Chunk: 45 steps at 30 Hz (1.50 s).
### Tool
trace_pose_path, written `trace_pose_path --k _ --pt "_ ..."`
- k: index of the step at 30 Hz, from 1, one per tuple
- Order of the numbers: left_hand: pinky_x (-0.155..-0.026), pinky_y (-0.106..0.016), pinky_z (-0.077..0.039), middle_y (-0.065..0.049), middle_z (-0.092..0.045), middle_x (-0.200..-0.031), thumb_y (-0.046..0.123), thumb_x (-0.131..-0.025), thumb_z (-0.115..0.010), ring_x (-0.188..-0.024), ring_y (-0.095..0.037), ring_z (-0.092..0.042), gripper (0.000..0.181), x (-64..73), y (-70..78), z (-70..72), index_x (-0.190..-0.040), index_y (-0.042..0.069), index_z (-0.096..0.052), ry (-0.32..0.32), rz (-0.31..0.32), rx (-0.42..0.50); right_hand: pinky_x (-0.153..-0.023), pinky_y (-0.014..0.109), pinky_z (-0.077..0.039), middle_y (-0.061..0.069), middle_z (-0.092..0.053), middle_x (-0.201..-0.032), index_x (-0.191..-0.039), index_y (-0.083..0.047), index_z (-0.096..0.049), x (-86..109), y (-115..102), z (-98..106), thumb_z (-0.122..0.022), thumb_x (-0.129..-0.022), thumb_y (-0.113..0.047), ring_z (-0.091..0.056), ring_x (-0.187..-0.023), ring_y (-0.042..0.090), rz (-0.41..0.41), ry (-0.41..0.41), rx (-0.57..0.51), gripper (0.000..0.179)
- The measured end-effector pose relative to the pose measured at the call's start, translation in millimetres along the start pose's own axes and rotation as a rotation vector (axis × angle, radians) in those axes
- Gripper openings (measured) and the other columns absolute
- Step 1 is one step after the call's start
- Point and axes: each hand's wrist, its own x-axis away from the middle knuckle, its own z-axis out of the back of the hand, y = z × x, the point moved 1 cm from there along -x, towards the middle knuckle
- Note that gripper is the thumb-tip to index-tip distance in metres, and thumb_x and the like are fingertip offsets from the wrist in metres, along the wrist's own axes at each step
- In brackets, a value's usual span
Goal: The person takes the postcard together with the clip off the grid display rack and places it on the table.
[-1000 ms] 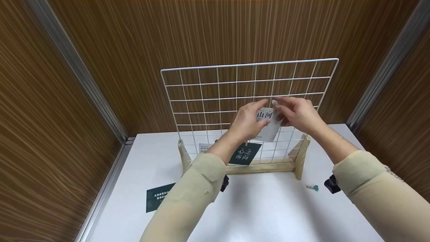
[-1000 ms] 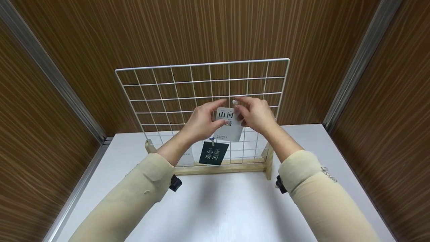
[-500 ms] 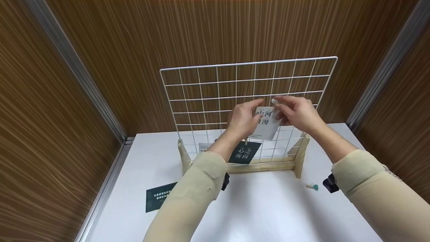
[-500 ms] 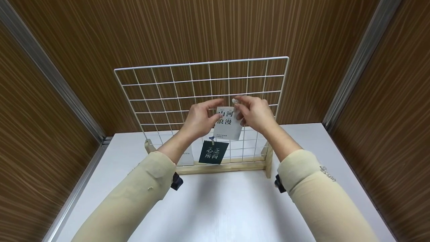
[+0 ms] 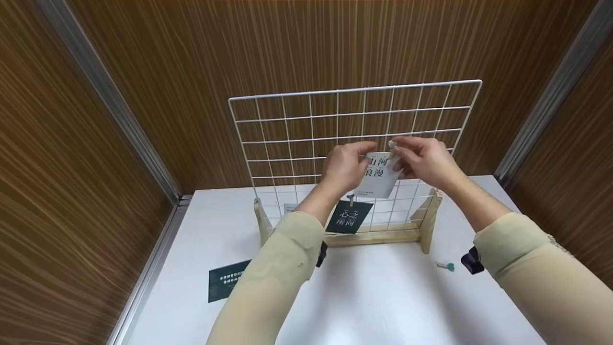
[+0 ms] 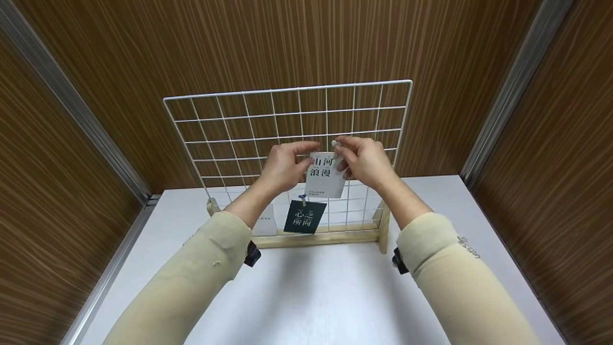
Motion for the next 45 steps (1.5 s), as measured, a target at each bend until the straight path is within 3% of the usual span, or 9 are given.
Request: trace_pose_path --k 8,29,45 --pt "-0.086 -0.025 -0.054 0.006 -0.076 -0.127 0.015 -0.104 -0.070 -0.110 -0.010 -0.073 0.031 -4.6 -0.6 3.1 -0.133 0.022 -0.075 0.005 0.011 -0.041 -0.071 0.028 -0.063 0.017 -0.071 -0.106 -0.144 -0.012 -0.065 -1.0 1.2 -1.0 -0.061 -0.110 -0.025 -0.073 -0.082 0.025 0.004 0.001 -0.021 0.036" --pt "-0.086 -0.022 -0.054 0.006 -0.079 -0.119 0.018 -0.105 -0.070 -0.106 -0.008 -0.074 0.024 -6.7 -4.1 1.8 -0.129 0.016 -0.077 -0.003 0.041 0.046 -0.071 0.028 -0.063 0.019 -0.071 -0.102 -0.144 -0.009 -0.064 -1.4 4.3 -4.0 -0.061 -0.110 -0.024 -0.073 -0.078 0.021 -0.013 0.025 -0.067 0.037" --pt "-0.087 -0.021 -0.054 0.006 -0.078 -0.120 0.020 -0.104 -0.071 -0.107 -0.006 -0.073 0.022 -8.3 -5.2 2.1 -0.125 0.019 -0.079 0.001 0.031 0.050 -0.072 0.029 -0.063 0.018 -0.072 -0.103 -0.141 -0.008 -0.068 -0.9 4.2 -1.0 -0.064 -0.108 -0.025 -0.073 -0.078 0.021 -0.033 0.057 -0.110 0.037"
